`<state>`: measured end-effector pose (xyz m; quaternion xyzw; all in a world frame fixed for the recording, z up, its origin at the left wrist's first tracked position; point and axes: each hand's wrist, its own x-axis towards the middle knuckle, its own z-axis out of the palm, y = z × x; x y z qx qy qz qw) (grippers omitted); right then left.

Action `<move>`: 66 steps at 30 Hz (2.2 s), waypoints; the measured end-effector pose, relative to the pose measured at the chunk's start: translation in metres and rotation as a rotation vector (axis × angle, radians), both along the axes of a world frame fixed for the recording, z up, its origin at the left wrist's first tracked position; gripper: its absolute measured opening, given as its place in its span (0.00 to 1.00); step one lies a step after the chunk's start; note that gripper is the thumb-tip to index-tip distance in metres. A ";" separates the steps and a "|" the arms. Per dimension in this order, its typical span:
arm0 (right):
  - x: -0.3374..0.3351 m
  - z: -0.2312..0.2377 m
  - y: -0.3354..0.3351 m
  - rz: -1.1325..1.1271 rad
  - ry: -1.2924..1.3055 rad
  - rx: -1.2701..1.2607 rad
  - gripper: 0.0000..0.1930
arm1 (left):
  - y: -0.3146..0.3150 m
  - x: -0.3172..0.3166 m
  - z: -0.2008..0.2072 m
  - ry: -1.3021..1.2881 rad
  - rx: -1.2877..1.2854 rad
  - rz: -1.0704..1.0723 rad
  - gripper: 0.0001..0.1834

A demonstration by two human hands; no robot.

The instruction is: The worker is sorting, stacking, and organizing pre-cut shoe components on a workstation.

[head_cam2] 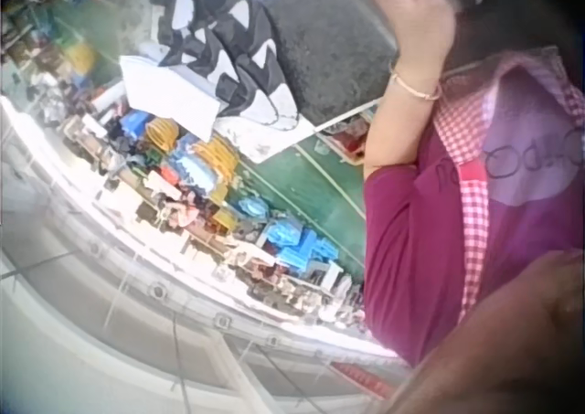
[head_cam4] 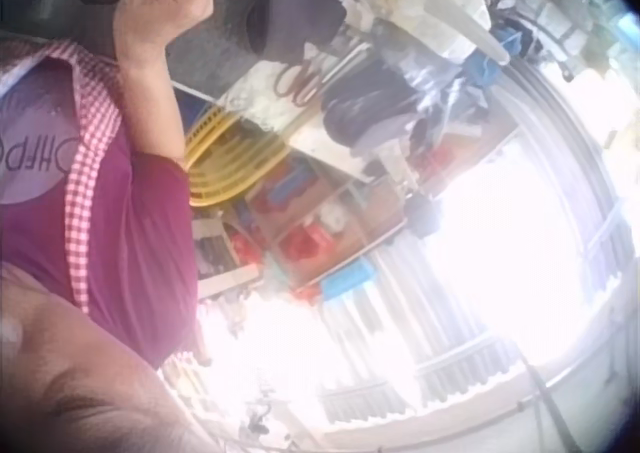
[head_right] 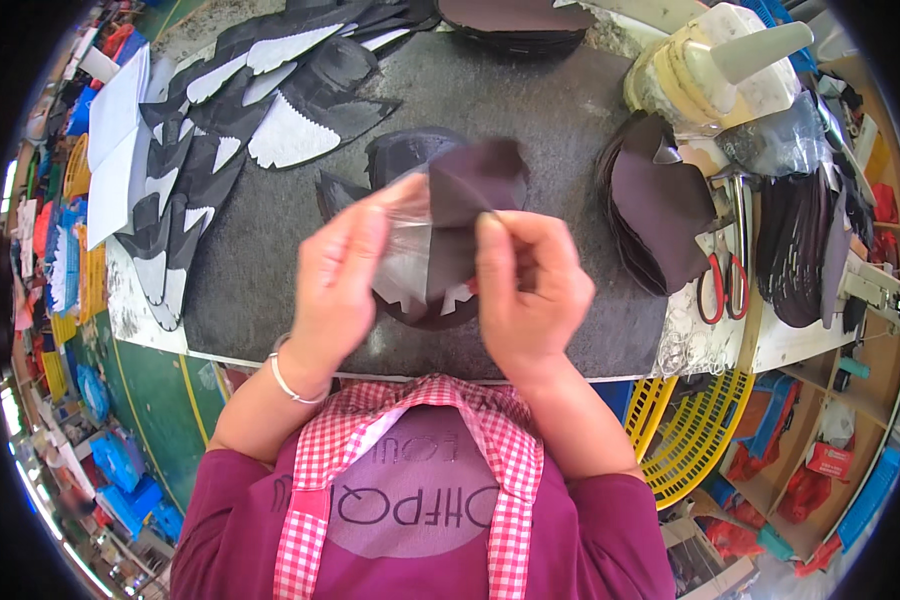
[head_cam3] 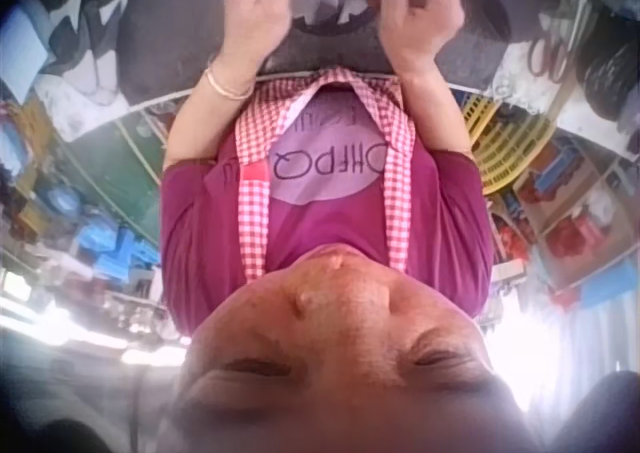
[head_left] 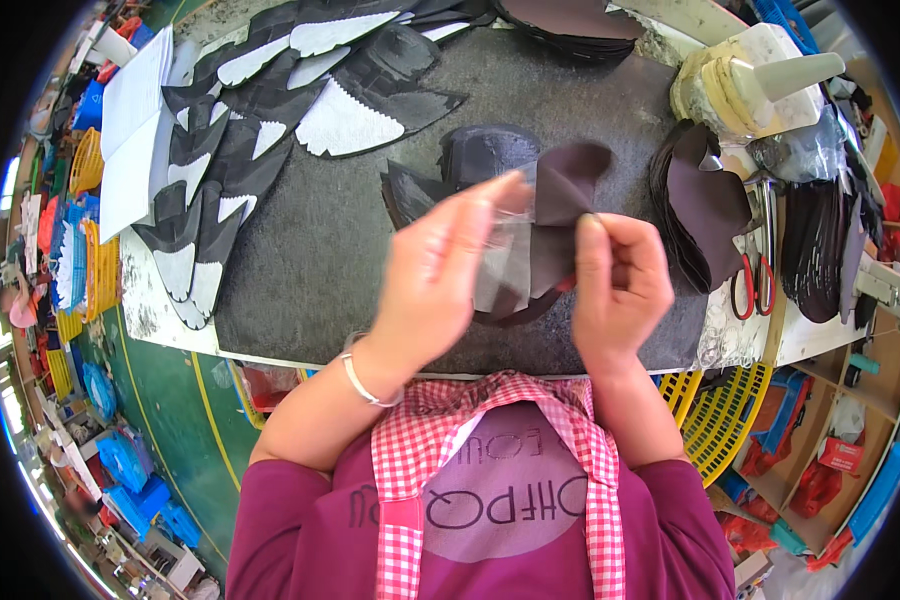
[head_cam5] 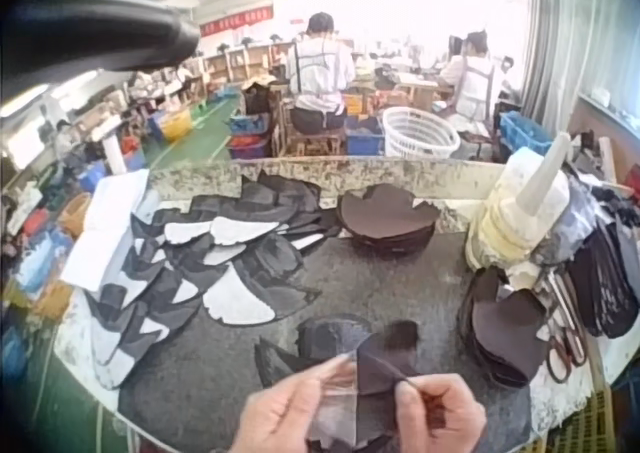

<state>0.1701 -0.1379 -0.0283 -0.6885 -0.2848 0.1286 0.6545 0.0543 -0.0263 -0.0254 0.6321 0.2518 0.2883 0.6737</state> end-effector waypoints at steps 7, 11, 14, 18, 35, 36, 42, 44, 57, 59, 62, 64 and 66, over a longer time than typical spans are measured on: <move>-0.018 -0.014 -0.004 0.092 -0.185 0.206 0.05 | 0.008 0.010 0.018 0.178 0.030 0.077 0.18; -0.012 0.003 0.016 -0.004 0.696 0.430 0.07 | -0.003 0.010 0.002 0.163 0.226 0.143 0.14; 0.009 -0.004 0.010 -0.070 0.603 0.364 0.07 | 0.004 -0.025 -0.013 0.093 0.260 0.189 0.15; 0.087 0.015 -0.020 -0.037 0.259 0.092 0.08 | 0.045 -0.128 0.000 0.546 0.112 0.264 0.13; 0.013 0.027 0.000 0.441 -0.939 0.073 0.14 | 0.037 -0.033 0.001 -0.610 -1.066 -0.348 0.47; 0.022 0.018 -0.013 0.393 -0.750 0.029 0.15 | 0.038 -0.033 -0.002 -0.761 -1.172 -0.333 0.40; 0.013 -0.020 -0.025 0.596 1.038 0.301 0.46 | 0.028 -0.024 0.027 -0.721 -0.921 -0.480 0.29; 0.002 -0.005 -0.012 0.609 1.134 0.471 0.34 | 0.025 -0.023 0.029 -0.630 -0.848 -0.456 0.29; 0.029 -0.008 -0.033 0.246 0.338 -0.142 0.06 | 0.029 -0.072 0.000 0.182 -0.140 0.070 0.08; 0.037 -0.006 -0.018 0.256 0.337 -0.235 0.09 | 0.033 -0.064 -0.003 0.229 -0.118 0.079 0.08; 0.052 -0.010 -0.003 0.264 0.285 -0.366 0.10 | 0.043 -0.053 -0.010 0.294 -0.073 0.094 0.08; 0.056 -0.012 0.004 0.266 0.243 -0.424 0.10 | 0.050 -0.050 -0.017 0.369 -0.011 0.081 0.10; 0.058 -0.011 0.011 0.251 0.166 -0.518 0.10 | 0.053 -0.045 -0.017 0.394 0.021 0.085 0.11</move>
